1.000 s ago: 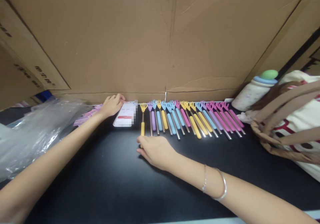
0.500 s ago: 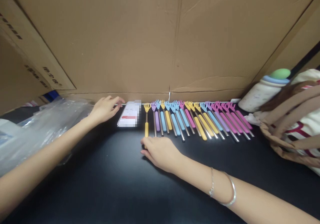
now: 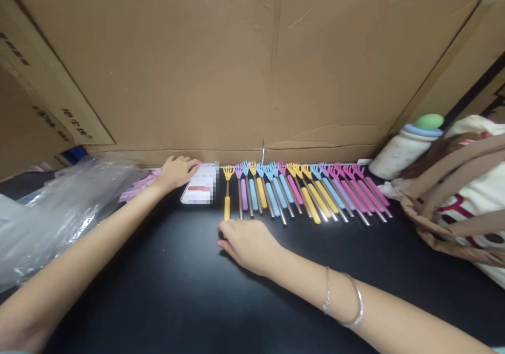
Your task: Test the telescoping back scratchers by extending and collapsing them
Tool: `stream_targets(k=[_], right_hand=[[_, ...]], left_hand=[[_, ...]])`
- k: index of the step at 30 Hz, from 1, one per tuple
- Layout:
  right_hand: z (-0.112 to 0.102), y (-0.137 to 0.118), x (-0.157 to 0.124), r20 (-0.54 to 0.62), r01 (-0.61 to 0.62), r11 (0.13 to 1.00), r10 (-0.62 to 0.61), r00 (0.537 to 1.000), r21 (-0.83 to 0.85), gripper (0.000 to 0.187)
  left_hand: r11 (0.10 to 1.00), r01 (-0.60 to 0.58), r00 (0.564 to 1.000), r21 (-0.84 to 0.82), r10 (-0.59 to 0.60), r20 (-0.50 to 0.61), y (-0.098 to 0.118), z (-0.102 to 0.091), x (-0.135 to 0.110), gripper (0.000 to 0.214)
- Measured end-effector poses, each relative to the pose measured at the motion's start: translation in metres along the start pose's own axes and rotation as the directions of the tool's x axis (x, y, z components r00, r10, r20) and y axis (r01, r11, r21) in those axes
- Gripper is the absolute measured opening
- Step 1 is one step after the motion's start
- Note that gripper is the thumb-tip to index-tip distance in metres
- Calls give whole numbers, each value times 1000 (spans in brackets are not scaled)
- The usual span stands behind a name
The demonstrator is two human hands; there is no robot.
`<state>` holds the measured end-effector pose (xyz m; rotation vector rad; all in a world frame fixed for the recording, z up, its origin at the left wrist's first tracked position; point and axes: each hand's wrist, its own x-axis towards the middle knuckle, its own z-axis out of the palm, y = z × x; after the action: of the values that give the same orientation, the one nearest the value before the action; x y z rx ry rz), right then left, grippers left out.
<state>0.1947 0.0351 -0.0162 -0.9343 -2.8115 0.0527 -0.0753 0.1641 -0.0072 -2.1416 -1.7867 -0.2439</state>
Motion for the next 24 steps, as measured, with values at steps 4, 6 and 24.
stream_targets(k=[4,6,24], right_hand=[[0,0,0,5,16,1000,-16,1000,-10,24],[0,0,0,3,16,1000,-16,1000,-15,25],[0,-1,1,-42,31,997,-34,999,-70,19]], left_hand=[[1000,-10,999,14,11,-45,2,-10,-9,39],[1000,-18,998,15,18,-55,1,-18,-16,38],[981,-191,980,12,192,-43,15,-36,-97,42]])
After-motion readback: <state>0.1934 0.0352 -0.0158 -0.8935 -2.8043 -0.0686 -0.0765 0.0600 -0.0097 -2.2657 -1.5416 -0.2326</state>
